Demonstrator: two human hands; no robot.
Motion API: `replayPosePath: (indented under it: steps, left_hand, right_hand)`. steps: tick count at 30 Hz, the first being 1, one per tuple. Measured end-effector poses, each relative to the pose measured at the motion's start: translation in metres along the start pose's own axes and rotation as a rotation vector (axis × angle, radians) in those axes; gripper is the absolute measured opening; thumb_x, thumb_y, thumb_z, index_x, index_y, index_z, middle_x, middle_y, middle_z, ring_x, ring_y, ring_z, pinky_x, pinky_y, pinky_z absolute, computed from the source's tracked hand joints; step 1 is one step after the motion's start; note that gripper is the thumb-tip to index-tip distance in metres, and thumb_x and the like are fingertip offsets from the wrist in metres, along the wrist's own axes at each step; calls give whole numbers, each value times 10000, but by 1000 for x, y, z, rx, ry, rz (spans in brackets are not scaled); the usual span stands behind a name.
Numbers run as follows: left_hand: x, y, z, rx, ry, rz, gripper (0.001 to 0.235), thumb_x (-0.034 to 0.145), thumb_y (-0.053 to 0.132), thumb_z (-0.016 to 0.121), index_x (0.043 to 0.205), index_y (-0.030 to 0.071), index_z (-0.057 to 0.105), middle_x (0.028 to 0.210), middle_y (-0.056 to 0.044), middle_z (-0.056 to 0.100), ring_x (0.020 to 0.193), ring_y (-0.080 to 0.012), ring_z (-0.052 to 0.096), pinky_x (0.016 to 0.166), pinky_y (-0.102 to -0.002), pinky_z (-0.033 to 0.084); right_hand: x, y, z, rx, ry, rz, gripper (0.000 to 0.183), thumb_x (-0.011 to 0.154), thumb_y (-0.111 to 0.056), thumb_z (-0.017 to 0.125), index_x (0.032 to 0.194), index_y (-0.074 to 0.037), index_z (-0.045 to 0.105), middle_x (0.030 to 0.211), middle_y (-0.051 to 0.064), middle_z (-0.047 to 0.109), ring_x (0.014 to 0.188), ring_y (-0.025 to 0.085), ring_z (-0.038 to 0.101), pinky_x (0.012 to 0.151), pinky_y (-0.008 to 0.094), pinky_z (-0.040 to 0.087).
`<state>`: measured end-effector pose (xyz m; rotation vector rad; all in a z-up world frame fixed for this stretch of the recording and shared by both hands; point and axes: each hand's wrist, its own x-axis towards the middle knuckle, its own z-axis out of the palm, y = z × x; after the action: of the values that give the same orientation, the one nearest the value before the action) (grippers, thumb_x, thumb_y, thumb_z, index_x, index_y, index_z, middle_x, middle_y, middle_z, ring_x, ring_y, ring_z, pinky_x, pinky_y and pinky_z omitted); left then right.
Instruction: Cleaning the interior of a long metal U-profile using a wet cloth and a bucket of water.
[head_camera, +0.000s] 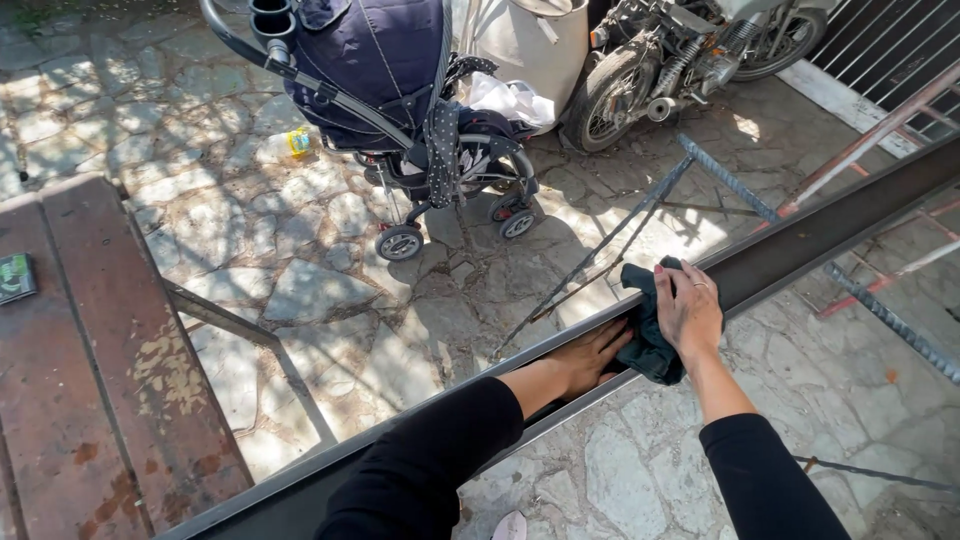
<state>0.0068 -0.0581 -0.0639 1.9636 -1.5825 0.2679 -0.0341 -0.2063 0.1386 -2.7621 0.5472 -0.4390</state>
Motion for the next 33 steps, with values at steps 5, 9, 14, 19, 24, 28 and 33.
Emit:
replayPosePath:
  steps: [5,9,14,19,24,28,33]
  left_hand:
    - [-42,22,-35,91,-64,-26,782,996,414,509,1622,23,252,1685,-261,225,1584,-417,228,1336,-468,183]
    - [-120,64,-140,38,-167,-71,723,1037,370,431,1633,23,211,1690,-273,192,1584,-428,184,1313,-489,152]
    - [-160,104,-243,-898,-301,-701,661,1077,391,288,1634,59,161,1665,-98,341,1542,-228,319,1236,-328,232]
    - [-183,137,-277,-1503,-272,-1014,754,1015,527,361,1626,96,263,1586,-81,484,1538,-182,356,1244,-346,207]
    - [-195,139,-280,-1969,-85,-1329,594,1037,321,529,1574,81,441,1592,-95,522,1348,-143,587,850,-211,584]
    - [-177,149,-302,-1690,-179,-1324,606,981,266,532,1563,112,458,1563,-69,548,1412,-157,522,1154,-260,397]
    - [-185,155,-305,-1859,225,-1556,552,1011,221,527,1510,-13,513,1273,-237,740,829,-217,773,680,-247,628]
  right_hand:
    - [1,4,-1,59,-36,8,632,1167,-597,328,1310,-107,699,1511,217,559,1471,410,406,1162,590,373]
    - [3,2,-3,28,-63,-15,640,1171,-615,331,1310,-110,699,1507,214,569,1469,395,418,1170,574,376]
    - [7,1,-3,28,-92,26,660,1107,-601,284,1291,-135,714,1548,143,529,1504,328,329,1125,545,363]
    - [5,0,-5,11,-107,66,659,1105,-615,280,1294,-156,713,1570,100,514,1508,308,322,1110,554,377]
    - [5,-3,-5,6,-114,83,661,1102,-625,274,1320,-171,702,1575,93,503,1508,294,314,1115,566,368]
    - [6,-2,-5,27,-108,76,661,1097,-631,284,1312,-167,702,1565,96,508,1505,288,312,1124,546,352]
    - [6,0,-4,33,-116,90,640,1097,-624,297,1316,-181,703,1568,75,509,1502,274,316,1114,545,361]
